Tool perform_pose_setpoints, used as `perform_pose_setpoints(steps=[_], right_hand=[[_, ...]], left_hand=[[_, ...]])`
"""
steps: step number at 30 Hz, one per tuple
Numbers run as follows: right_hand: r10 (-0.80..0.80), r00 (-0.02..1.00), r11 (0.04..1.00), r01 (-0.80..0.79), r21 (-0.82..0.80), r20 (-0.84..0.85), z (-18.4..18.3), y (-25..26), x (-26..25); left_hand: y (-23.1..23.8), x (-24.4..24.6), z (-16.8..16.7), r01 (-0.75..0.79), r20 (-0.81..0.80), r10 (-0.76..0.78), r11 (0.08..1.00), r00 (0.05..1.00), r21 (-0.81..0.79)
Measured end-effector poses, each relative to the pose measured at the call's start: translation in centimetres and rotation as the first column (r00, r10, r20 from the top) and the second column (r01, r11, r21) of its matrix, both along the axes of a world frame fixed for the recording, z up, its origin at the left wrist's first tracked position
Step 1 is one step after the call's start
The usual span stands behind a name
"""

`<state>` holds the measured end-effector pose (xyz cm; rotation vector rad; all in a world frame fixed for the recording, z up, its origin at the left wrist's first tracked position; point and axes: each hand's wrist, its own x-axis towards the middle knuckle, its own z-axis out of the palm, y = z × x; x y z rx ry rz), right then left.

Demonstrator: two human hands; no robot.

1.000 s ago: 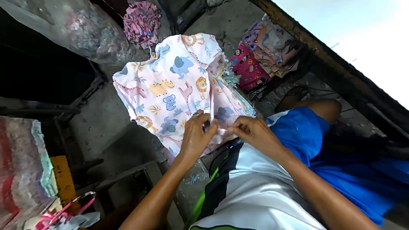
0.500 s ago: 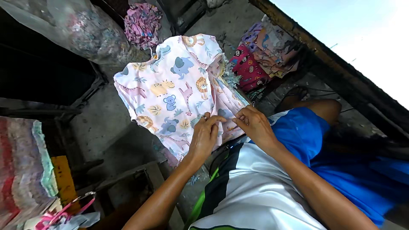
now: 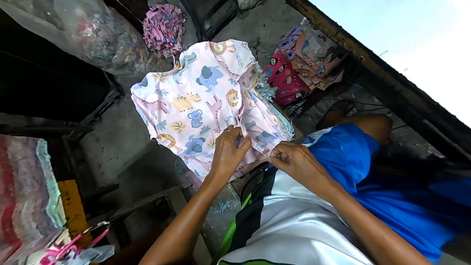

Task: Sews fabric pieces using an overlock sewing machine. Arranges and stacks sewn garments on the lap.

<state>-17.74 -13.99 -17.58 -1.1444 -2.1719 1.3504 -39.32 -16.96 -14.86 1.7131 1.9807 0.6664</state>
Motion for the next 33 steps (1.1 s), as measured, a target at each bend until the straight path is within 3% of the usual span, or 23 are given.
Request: perform_pose_setpoints(steps=[4, 7, 11, 14, 18, 29, 33], right_hand=[[-0.129, 0.992, 0.983, 0.128, 0.131, -0.003, -2.3, 1.8, -0.5], [-0.222, 0.971, 0.959, 0.200, 0.198, 0.091, -3.7, 2.8, -1.9], [-0.244, 0.953, 0.964, 0.219, 0.152, 0.179, -3.9, 2.9, -2.6], [-0.230, 0.960, 0.973, 0.223, 0.062, 0.161, -3.4, 2.4, -1.7], [-0.141, 0.979, 0.971, 0.166, -0.175, 0.144, -2.0, 1.8, -0.2], [-0.088, 0.993, 0.996, 0.085, 0.042, 0.083, -0.3, -0.9, -0.3], [0.086, 0.993, 0.996, -0.082, -0.047, 0.086, 0.4, -0.8, 0.3]], left_hand=[[-0.4, 0.1, 1.4, -0.012, -0.003, 0.012, 0.999, 1.000, -0.039], [-0.8, 0.6, 1.8, -0.038, 0.028, 0.039, 0.999, 0.999, -0.034], [-1.0, 0.6, 1.2, 0.040, 0.027, -0.038, 0.998, 0.999, -0.046], [-1.1, 1.1, 0.1, 0.158, -0.076, -0.167, 0.981, 0.983, -0.108], [-0.9, 2.2, -1.2, 0.174, -0.078, -0.191, 0.968, 0.979, -0.181], [0.3, 3.0, -1.4, 0.090, 0.012, -0.089, 0.987, 0.996, -0.131], [0.2, 1.6, -0.6, 0.040, -0.027, -0.043, 0.994, 0.999, -0.106]])
